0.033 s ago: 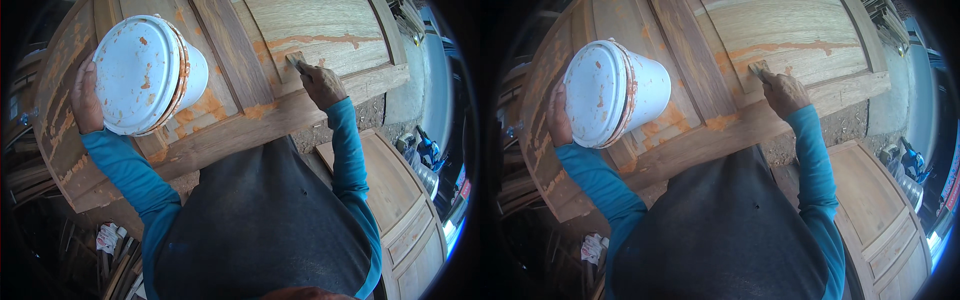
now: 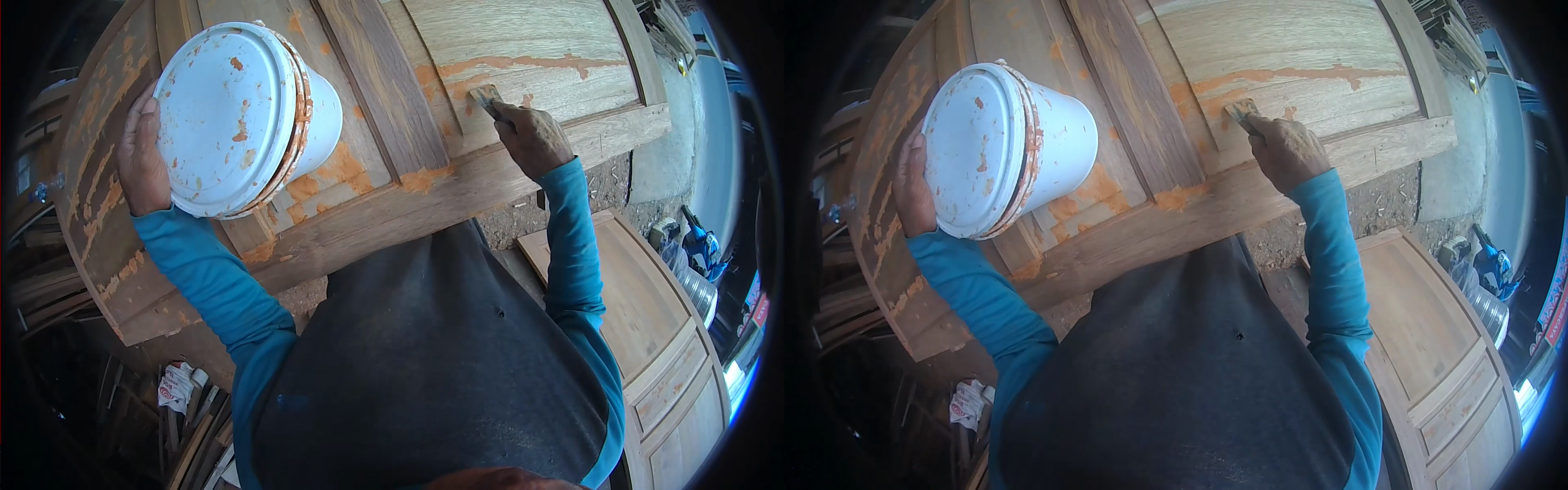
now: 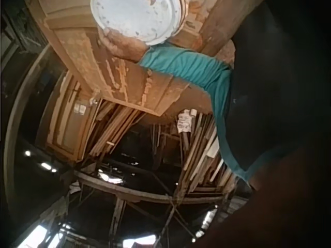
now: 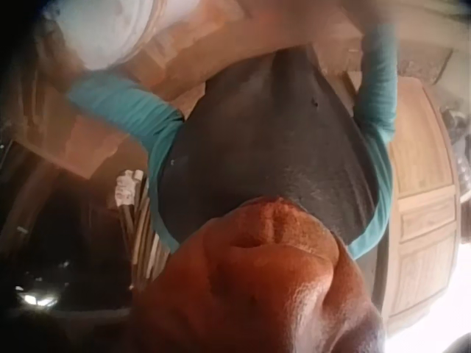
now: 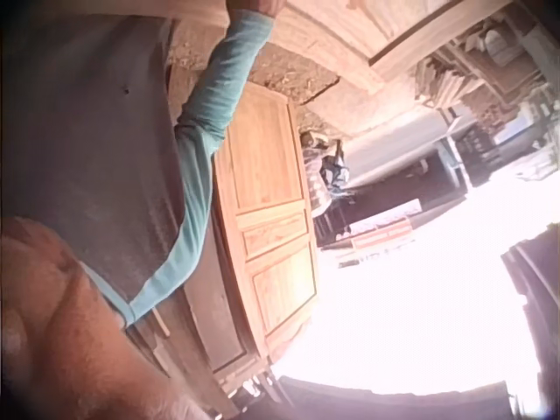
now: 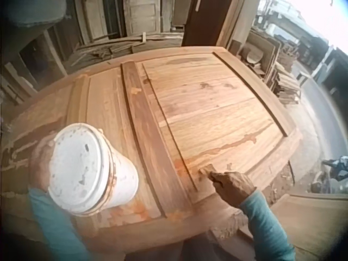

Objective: The person applies a wood filler substance to the grooves and gaps of a wooden door panel using a small metal putty knife, repeatedly dipping the tool into a white bucket to gather more filler and smoothing it over the wood surface.

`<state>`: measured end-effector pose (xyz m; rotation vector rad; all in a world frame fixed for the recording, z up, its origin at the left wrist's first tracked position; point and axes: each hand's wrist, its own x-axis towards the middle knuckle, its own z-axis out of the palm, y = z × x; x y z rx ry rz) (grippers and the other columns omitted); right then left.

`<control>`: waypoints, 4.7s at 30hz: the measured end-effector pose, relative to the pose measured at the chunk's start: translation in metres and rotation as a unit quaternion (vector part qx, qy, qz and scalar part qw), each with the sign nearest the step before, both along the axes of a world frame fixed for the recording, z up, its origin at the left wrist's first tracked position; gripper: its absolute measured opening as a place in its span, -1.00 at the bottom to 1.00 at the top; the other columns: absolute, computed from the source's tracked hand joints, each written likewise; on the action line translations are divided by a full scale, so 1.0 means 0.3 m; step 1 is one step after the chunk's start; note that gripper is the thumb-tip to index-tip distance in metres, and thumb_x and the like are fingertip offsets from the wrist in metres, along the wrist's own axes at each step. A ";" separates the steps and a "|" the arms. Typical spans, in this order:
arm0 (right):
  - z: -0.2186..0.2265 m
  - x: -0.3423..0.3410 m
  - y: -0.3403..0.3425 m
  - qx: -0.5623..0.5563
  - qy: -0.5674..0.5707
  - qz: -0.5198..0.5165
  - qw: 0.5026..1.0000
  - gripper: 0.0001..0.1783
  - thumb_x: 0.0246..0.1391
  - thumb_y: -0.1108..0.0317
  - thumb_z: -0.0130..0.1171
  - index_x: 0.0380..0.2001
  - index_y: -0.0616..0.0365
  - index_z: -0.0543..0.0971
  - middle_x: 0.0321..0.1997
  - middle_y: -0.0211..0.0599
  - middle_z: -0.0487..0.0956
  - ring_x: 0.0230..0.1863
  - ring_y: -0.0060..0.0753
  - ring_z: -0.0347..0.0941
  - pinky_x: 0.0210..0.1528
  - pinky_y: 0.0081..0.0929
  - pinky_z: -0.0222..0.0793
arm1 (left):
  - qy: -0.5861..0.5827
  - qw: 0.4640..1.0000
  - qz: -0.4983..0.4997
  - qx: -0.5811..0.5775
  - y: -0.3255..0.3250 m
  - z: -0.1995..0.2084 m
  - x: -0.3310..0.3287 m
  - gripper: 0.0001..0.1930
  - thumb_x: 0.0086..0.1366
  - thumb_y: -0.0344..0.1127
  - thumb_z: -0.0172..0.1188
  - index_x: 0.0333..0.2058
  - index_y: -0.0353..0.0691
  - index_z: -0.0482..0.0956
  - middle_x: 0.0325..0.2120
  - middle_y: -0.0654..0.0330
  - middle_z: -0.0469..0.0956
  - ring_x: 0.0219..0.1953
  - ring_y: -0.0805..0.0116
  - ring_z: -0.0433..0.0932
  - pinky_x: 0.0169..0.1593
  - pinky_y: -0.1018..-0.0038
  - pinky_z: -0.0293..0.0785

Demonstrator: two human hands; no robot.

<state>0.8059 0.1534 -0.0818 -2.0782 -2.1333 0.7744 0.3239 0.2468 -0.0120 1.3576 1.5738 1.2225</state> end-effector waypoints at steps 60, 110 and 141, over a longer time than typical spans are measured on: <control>0.614 -0.702 0.415 0.021 0.121 0.432 0.894 -0.78 0.28 0.36 0.13 -0.39 0.29 0.60 -0.47 -0.01 0.58 -0.40 0.01 0.59 -0.22 -0.11 0.50 | -0.112 0.915 0.319 0.220 -0.482 0.053 -0.253 -0.52 0.54 -0.10 0.12 0.10 -0.51 0.52 -0.05 -0.10 0.65 -0.06 0.21 0.67 0.07 0.34 0.63; -0.022 0.286 0.071 0.039 -0.051 -0.062 0.996 -0.65 0.29 0.25 0.09 0.09 0.04 0.63 -0.24 0.06 0.62 -0.18 0.21 0.59 -0.11 0.08 0.50 | 0.066 0.986 0.154 -0.016 -0.106 0.018 0.053 -0.58 0.55 -0.19 0.03 0.17 -0.39 0.57 0.07 0.04 0.61 0.05 0.30 0.61 0.13 0.39 0.56; -0.080 0.046 0.029 0.056 -0.011 -0.041 0.998 -0.55 0.26 0.26 0.17 0.20 0.07 0.58 -0.27 0.08 0.60 -0.25 0.21 0.60 -0.16 0.04 0.52 | 0.010 0.986 0.165 -0.002 -0.105 0.029 0.078 -0.61 0.54 -0.22 0.06 0.13 -0.42 0.59 0.01 0.02 0.65 -0.01 0.31 0.64 0.09 0.41 0.58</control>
